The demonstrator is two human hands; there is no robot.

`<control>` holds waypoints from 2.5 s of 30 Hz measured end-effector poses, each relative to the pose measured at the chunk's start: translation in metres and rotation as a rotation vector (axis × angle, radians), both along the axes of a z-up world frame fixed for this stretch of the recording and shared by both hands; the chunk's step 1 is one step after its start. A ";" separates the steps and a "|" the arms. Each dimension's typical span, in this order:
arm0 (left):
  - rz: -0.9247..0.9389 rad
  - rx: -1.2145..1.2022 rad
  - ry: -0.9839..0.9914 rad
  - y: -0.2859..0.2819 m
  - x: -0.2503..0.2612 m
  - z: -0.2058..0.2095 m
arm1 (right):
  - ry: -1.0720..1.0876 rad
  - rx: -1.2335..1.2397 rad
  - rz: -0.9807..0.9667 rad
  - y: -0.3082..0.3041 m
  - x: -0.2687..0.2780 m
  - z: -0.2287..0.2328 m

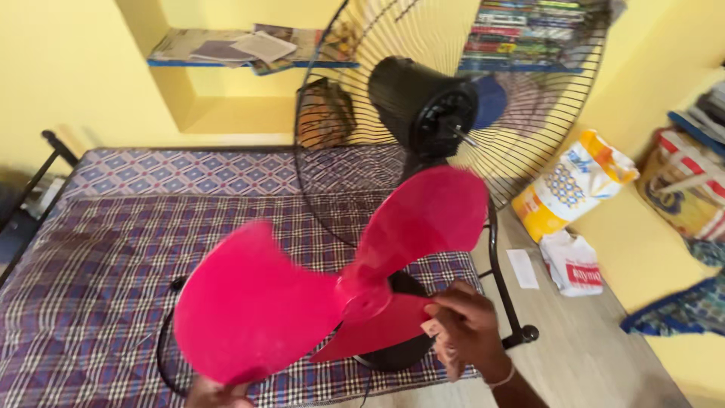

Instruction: The person assembles a pedestal fan by first tightening the central hub cap with a cloth, then attaching the red fan blades to the motor shaft, and finally securing the blades with the hub cap.

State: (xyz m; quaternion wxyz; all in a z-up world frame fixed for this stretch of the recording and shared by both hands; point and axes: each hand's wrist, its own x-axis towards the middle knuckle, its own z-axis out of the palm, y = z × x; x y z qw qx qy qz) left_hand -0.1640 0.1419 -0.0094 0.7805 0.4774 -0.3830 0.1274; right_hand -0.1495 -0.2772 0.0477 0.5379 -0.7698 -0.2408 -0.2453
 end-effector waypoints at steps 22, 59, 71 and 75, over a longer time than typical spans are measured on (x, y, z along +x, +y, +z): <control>0.400 0.095 0.131 -0.159 0.027 0.139 | 0.035 0.032 -0.105 -0.045 -0.027 0.034; 0.348 0.355 0.342 -0.281 0.027 0.148 | -0.418 0.106 -0.320 -0.118 0.004 0.057; -0.131 0.565 -0.149 -0.313 0.041 0.153 | -0.707 0.625 -0.467 -0.112 -0.056 0.159; 0.192 0.635 -0.345 -0.345 0.041 0.137 | -0.618 0.597 -0.268 -0.135 -0.073 0.173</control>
